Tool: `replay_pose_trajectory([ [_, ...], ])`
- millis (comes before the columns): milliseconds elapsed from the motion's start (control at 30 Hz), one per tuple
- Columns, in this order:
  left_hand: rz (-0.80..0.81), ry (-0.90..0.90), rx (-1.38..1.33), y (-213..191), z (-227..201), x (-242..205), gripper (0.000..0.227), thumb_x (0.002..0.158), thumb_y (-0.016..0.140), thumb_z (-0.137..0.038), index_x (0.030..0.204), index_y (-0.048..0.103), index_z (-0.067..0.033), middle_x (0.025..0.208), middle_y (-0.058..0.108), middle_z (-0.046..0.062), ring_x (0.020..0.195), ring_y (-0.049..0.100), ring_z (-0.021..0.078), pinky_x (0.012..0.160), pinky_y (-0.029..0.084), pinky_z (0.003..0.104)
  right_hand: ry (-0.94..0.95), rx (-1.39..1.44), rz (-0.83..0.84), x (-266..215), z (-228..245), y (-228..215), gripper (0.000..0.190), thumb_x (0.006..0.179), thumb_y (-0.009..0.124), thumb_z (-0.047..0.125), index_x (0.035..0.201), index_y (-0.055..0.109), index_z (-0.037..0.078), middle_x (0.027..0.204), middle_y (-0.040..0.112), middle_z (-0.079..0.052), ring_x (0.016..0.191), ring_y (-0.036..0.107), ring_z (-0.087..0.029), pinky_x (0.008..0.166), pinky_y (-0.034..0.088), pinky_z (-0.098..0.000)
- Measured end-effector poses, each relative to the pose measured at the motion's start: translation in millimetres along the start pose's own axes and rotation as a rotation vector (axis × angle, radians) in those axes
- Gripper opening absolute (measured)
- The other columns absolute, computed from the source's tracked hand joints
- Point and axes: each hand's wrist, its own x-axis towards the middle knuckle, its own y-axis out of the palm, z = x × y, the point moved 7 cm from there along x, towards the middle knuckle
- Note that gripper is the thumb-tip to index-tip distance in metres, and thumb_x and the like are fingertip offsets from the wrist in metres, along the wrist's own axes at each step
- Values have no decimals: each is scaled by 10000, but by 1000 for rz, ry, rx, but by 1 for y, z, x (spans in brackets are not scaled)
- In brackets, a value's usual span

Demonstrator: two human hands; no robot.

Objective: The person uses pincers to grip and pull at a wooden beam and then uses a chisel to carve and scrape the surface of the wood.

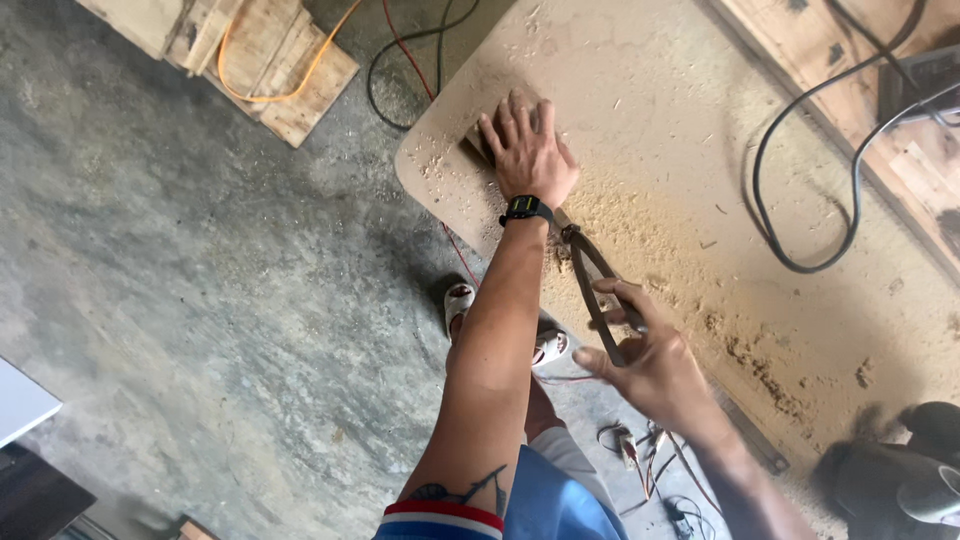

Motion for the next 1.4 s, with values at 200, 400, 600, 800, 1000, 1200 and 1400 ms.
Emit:
replay_pose_trajectory([
  [200,-1,-10,-5,0,1,0,587,808,658,-356,1354,481,-234,1602,385,196,1515,309,375,1255,95,638,488,914,171,-5,12,4,783,654,595,-217,1379,473,53,1347,452,-237,661,480,-383,1069,468,-695],
  [400,-59,-35,-45,-21,-5,-12,548,893,598,-331,1390,414,-189,1592,372,198,1545,300,345,1265,107,626,381,598,153,25,3,3,566,1041,357,227,1605,317,243,1251,547,-340,659,670,-347,538,387,-353],
  [600,47,-55,-38,-5,-4,-7,695,967,494,-316,1603,262,-158,1668,254,234,1587,192,360,1275,-2,610,635,399,223,51,-45,12,660,997,527,249,1607,304,135,968,613,-245,573,624,-305,494,447,-377],
  [800,115,-44,-21,-10,-5,-8,738,963,467,-313,1631,214,-128,1681,220,245,1589,148,384,1270,-18,624,600,295,115,57,-82,36,591,1025,571,398,1549,414,177,892,596,-260,567,651,-357,419,532,-396],
  [1000,184,-39,-44,-7,-4,-7,728,994,413,-296,1651,148,-131,1699,157,249,1594,99,394,1251,-70,641,516,290,59,38,-72,58,674,1011,557,421,1561,363,83,805,643,-283,510,692,-360,444,606,-421],
  [1200,210,-50,-19,1,-5,-3,727,1016,395,-307,1658,104,-130,1708,91,257,1597,53,406,1242,-75,656,406,143,104,18,-51,50,627,990,513,366,1542,390,95,819,683,-273,564,730,-358,593,609,-507],
  [1400,120,-37,20,10,0,1,727,1015,425,-376,1651,156,-148,1700,180,240,1597,122,385,1243,-41,655,277,67,123,29,-115,47,648,1003,545,382,1529,376,42,688,667,-166,546,713,-316,595,590,-440],
])
